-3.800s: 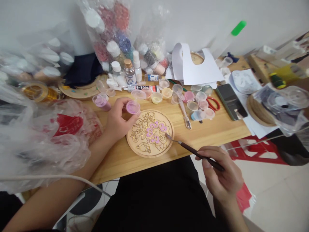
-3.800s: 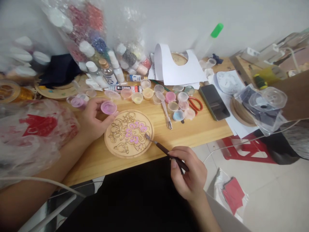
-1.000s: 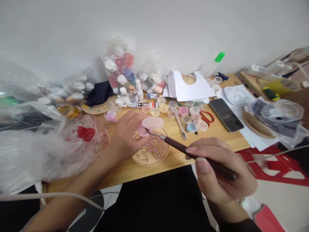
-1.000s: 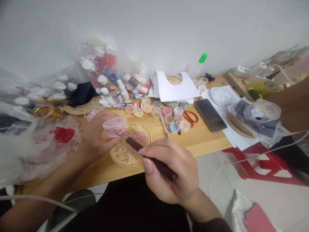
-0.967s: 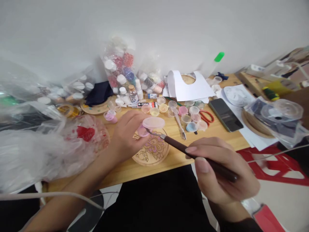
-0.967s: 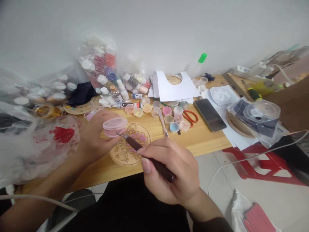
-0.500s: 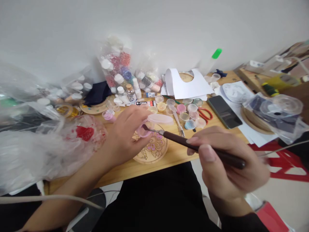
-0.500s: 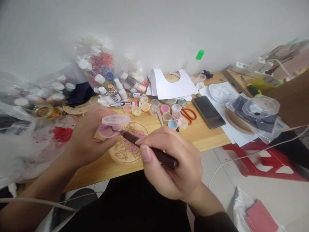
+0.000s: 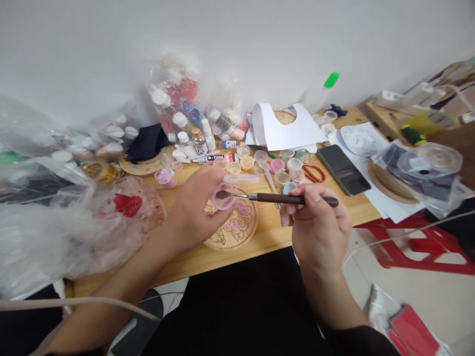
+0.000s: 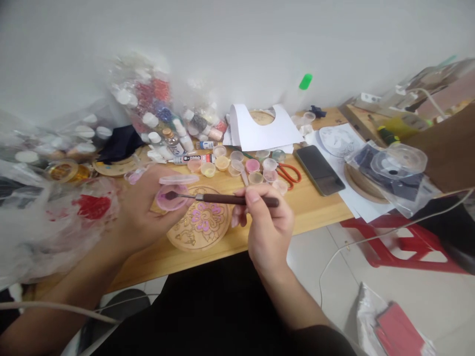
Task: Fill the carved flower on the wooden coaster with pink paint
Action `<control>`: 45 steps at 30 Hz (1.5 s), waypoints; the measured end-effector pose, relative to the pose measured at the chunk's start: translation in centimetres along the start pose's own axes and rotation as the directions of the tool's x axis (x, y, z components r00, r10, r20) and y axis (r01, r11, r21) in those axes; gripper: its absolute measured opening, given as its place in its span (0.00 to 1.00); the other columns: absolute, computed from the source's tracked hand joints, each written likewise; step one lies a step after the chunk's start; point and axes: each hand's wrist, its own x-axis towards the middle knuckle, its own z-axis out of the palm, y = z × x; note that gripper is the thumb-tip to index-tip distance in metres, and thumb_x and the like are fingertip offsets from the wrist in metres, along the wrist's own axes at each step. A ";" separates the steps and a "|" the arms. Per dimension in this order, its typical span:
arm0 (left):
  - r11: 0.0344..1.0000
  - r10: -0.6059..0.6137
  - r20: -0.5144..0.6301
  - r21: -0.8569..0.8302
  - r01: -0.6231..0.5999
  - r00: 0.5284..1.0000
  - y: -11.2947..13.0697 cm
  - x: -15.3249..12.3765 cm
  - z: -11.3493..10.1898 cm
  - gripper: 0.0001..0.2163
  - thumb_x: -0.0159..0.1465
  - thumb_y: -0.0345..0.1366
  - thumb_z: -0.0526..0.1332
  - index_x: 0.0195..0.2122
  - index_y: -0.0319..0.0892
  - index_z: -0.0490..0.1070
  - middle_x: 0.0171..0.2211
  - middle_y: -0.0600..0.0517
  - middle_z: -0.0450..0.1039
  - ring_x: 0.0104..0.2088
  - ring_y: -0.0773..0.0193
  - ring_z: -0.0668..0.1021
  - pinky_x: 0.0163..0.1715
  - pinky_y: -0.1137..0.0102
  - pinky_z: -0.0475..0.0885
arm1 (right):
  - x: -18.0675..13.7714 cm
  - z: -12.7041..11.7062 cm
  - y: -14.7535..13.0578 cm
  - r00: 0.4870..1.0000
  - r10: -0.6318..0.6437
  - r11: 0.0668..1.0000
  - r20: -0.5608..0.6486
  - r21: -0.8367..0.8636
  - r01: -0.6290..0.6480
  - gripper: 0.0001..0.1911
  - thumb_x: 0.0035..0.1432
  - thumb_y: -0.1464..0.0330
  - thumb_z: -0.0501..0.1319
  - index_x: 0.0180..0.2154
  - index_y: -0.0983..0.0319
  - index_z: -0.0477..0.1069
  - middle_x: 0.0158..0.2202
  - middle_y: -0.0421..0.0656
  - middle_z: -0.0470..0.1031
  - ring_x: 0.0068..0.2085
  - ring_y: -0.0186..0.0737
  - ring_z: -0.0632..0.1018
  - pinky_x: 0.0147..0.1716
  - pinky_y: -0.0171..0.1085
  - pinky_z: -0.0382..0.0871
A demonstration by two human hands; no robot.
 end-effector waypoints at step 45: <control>0.938 -0.299 -0.189 -0.241 0.251 0.935 -11.7 -6.8 6.6 0.12 0.67 0.40 0.74 0.46 0.43 0.76 0.38 0.55 0.78 0.35 0.66 0.80 0.36 0.72 0.78 | -5.4 -5.9 2.1 0.997 0.057 0.925 -0.059 -0.372 -0.075 0.06 0.66 0.68 0.73 0.33 0.58 0.85 0.26 0.36 0.76 0.23 0.34 0.76 0.23 0.35 0.68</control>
